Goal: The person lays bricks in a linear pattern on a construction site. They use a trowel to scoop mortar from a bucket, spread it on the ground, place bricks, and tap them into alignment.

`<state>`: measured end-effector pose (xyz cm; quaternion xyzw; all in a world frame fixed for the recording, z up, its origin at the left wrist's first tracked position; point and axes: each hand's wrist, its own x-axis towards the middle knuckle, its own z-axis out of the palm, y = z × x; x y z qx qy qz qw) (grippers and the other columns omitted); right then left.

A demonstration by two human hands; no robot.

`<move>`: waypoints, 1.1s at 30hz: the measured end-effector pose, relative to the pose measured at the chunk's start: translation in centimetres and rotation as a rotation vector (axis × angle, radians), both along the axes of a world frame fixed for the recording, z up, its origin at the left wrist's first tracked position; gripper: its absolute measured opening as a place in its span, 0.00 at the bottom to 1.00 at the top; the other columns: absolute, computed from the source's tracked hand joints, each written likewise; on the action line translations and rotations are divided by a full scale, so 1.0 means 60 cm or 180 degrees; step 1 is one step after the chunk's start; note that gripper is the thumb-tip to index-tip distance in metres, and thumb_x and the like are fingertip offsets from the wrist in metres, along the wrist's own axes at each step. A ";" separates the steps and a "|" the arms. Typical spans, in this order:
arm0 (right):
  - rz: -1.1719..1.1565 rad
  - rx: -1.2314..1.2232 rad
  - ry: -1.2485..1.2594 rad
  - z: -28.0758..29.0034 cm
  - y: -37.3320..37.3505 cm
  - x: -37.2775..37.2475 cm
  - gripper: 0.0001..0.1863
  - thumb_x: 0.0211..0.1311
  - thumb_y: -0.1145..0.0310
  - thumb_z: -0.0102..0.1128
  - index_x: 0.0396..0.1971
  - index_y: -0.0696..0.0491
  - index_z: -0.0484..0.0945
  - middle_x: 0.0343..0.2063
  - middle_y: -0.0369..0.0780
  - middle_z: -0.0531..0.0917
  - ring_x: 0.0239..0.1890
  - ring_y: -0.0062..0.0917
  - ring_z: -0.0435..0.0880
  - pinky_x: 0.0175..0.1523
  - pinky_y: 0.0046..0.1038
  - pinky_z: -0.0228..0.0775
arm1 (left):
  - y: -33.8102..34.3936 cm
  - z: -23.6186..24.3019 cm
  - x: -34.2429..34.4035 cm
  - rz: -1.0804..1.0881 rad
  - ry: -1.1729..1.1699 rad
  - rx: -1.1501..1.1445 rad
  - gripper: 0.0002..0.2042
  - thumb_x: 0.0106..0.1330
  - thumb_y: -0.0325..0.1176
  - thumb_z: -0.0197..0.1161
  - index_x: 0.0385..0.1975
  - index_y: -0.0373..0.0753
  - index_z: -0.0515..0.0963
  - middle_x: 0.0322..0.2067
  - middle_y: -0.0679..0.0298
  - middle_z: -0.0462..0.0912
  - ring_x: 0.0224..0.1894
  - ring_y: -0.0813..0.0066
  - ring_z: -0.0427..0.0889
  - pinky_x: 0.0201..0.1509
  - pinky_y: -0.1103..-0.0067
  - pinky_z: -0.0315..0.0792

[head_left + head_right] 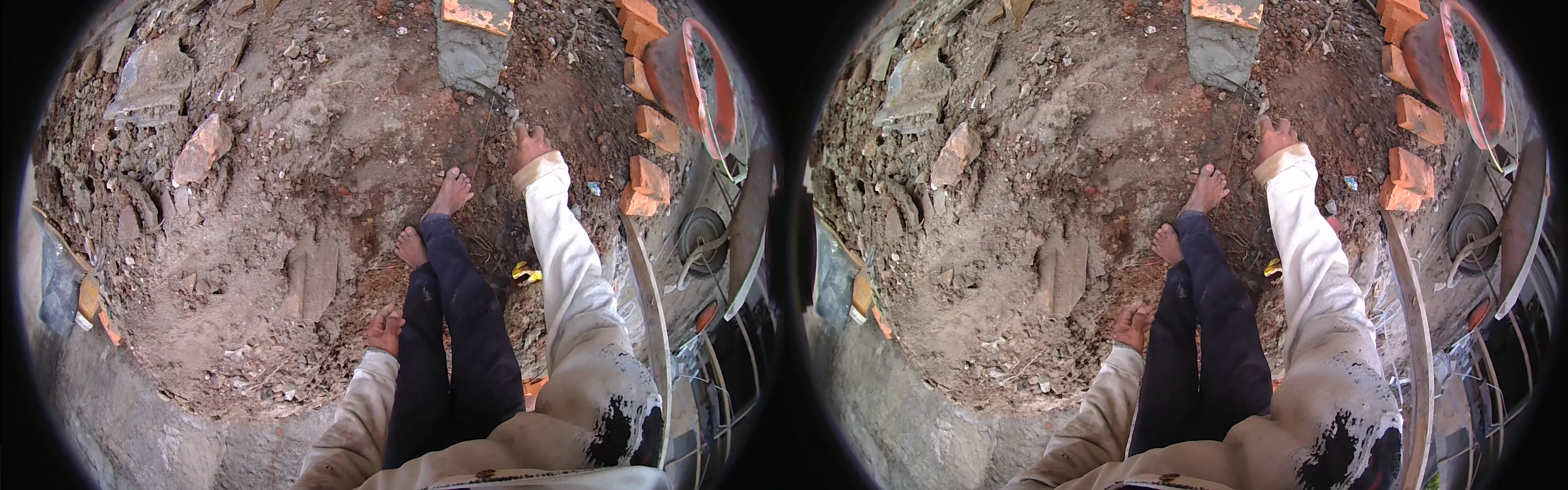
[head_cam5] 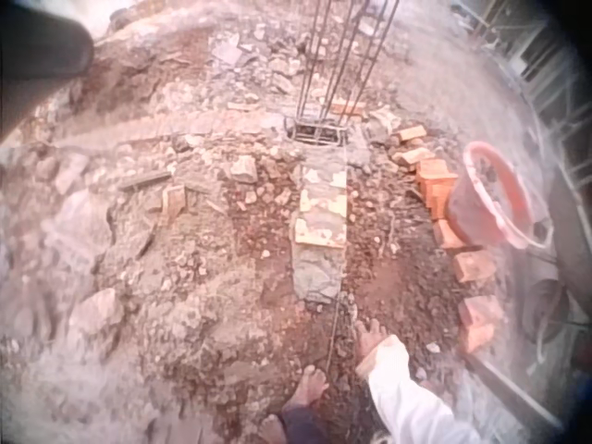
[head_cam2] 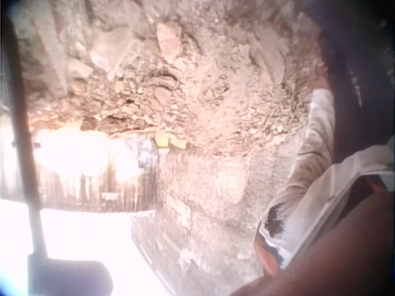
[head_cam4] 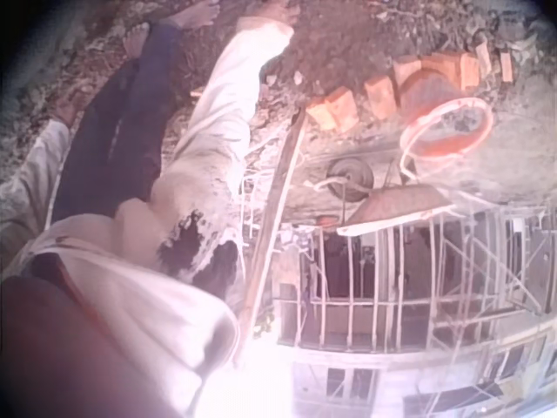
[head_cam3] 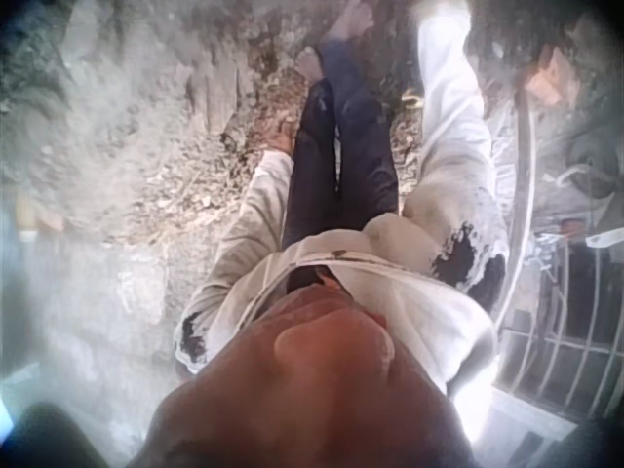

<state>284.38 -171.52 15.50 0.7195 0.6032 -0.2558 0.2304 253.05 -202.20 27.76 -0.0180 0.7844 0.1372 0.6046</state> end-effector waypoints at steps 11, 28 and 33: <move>0.0771 0.0097 -0.0059 -0.010 -0.031 -0.015 0.20 0.55 0.66 0.50 0.50 0.52 0.69 0.45 0.49 0.69 0.42 0.44 0.75 0.44 0.43 0.70 | -0.038 -0.010 -0.021 0.0263 -0.0040 0.0095 0.17 0.63 0.34 0.57 0.49 0.32 0.69 0.35 0.64 0.79 0.30 0.84 0.75 0.30 0.90 0.66; 0.0980 -0.0351 -0.0064 -0.098 -0.033 -0.053 0.25 0.50 0.67 0.51 0.51 0.58 0.64 0.42 0.50 0.73 0.44 0.43 0.76 0.48 0.36 0.70 | -0.069 -0.016 -0.051 -0.0086 -0.0213 -0.0013 0.17 0.62 0.32 0.56 0.50 0.32 0.69 0.38 0.63 0.78 0.33 0.80 0.76 0.37 0.84 0.71; -0.0081 -0.1385 0.0020 -0.073 -0.168 -0.082 0.23 0.56 0.56 0.48 0.51 0.50 0.67 0.43 0.46 0.74 0.41 0.42 0.78 0.47 0.41 0.70 | -0.092 -0.013 -0.096 -0.0032 -0.0112 0.0222 0.18 0.63 0.34 0.56 0.51 0.35 0.67 0.38 0.61 0.79 0.32 0.78 0.78 0.36 0.82 0.74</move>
